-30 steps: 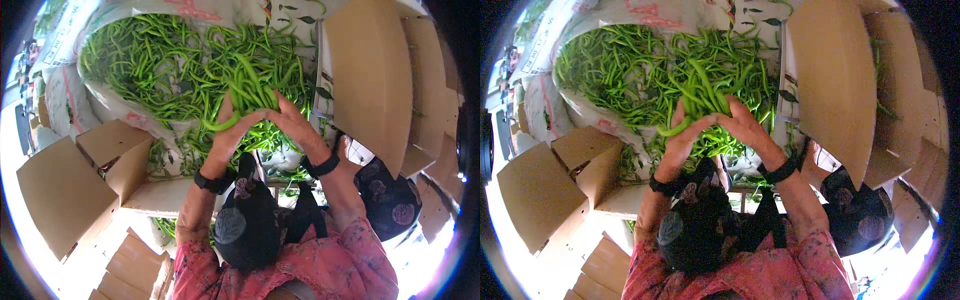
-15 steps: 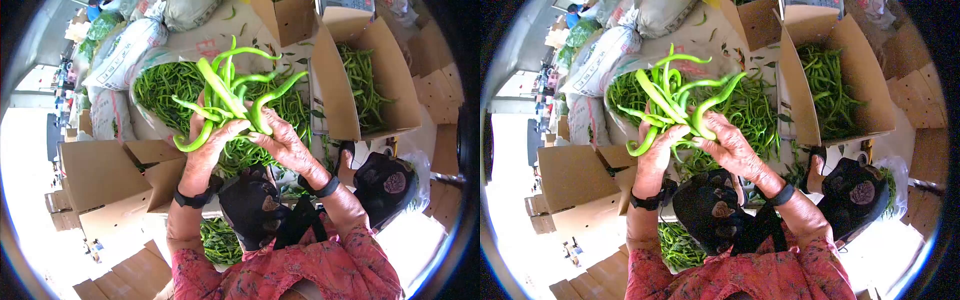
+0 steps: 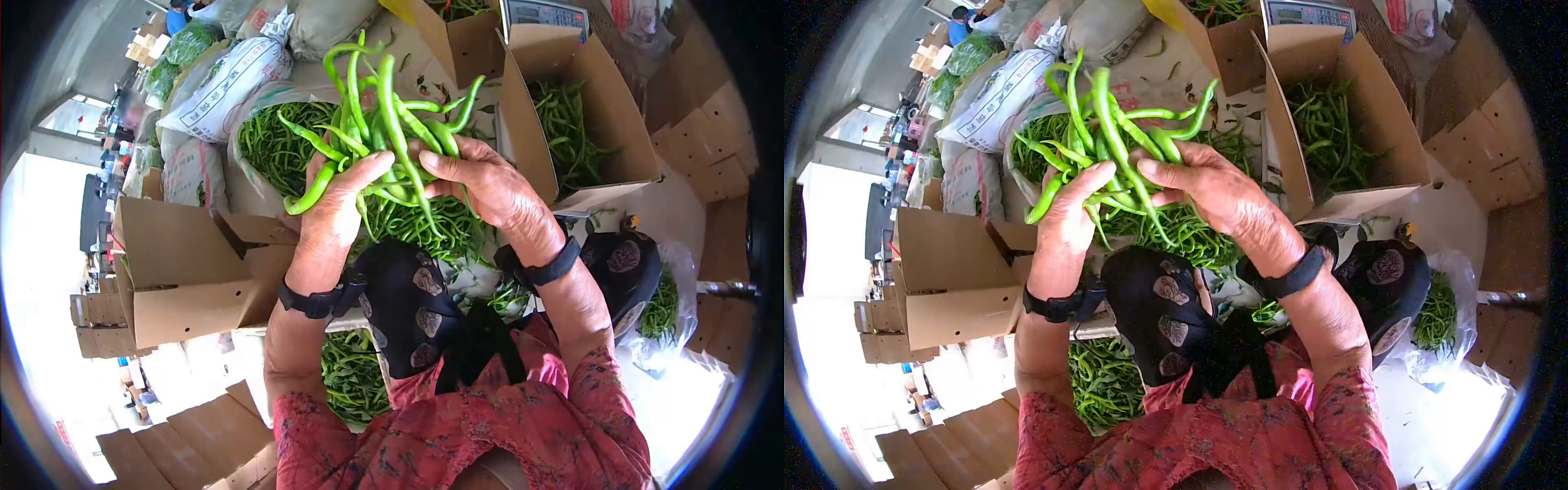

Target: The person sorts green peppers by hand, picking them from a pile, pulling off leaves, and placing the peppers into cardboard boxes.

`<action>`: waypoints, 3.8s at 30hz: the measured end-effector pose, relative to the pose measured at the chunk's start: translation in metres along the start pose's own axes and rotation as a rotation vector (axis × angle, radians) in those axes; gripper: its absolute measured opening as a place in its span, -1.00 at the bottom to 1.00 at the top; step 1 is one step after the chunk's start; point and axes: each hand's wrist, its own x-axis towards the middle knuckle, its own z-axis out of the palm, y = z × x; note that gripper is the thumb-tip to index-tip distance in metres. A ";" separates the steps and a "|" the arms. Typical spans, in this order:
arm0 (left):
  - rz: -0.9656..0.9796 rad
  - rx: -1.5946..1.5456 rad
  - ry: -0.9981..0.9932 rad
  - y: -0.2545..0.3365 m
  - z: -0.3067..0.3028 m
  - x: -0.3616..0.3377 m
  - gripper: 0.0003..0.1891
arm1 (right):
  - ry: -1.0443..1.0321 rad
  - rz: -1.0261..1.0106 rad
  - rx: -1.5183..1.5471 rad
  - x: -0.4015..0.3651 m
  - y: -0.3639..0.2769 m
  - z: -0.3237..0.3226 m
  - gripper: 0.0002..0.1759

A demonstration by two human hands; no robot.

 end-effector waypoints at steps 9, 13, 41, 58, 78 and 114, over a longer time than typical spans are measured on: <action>0.057 -0.106 0.231 -0.009 0.004 -0.032 -0.56 | 0.073 -0.077 -0.078 -0.005 0.009 0.026 -0.59; 0.239 -0.129 0.252 -0.020 -0.004 -0.036 -0.57 | -0.043 -0.022 0.168 -0.007 0.011 0.035 -0.46; 0.149 -0.575 0.443 -0.068 -0.028 -0.036 -0.70 | -0.488 -0.390 -0.722 -0.058 0.032 0.178 -0.67; 0.208 -0.748 -0.106 -0.068 -0.023 -0.044 -0.44 | 0.611 -0.404 -2.113 -0.097 -0.063 -0.110 -0.67; 0.243 -0.263 0.132 -0.074 0.032 -0.037 -0.40 | 0.474 -0.538 -1.000 -0.039 0.039 0.020 -0.66; 0.063 -0.422 0.318 -0.100 -0.001 -0.041 -0.53 | 0.813 1.007 -1.211 -0.158 0.324 -0.266 -0.60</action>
